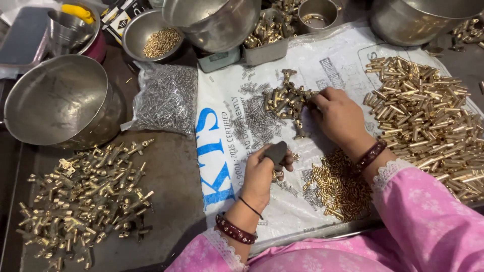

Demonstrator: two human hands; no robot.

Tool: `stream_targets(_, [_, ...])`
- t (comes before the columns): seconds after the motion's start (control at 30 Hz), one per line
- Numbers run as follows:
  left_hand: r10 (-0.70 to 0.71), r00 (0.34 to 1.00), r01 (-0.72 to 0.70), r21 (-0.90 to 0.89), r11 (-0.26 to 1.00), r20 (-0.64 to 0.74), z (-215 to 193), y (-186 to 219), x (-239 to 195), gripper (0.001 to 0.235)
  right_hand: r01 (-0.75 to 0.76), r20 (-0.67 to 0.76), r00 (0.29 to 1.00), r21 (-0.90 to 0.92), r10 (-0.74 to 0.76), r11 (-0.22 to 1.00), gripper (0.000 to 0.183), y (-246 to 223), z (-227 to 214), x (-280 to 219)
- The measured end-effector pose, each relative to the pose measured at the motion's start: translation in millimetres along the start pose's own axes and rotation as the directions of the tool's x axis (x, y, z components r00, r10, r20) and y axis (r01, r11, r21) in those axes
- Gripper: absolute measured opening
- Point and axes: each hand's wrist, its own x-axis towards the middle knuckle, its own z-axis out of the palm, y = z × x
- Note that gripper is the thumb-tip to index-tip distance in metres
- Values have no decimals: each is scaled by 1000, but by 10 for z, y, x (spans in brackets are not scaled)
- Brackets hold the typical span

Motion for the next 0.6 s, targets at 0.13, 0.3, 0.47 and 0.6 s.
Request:
stream_targets(0.13, [31,999,-27,150,988,-27,14,-50,-6,23,5,-18,1000,77,-4,997,20,-9,-29,-66])
stream_targets(0.3, [361,930,-277,512,813,-69,252,276,-154,45,-492,451,869,825,202,277,26,-246,-340,-324])
stream_targets(0.47, [287,953,-216,442,870,-98,-29,-144,65,25,-388,396,904,602,161,698,19,-249,-301,-609])
stream_targets(0.6, [305,938,-244,309,919,-167,32,-38,54,24,19,368,918,326,-145,945,26,-400,-444,-795])
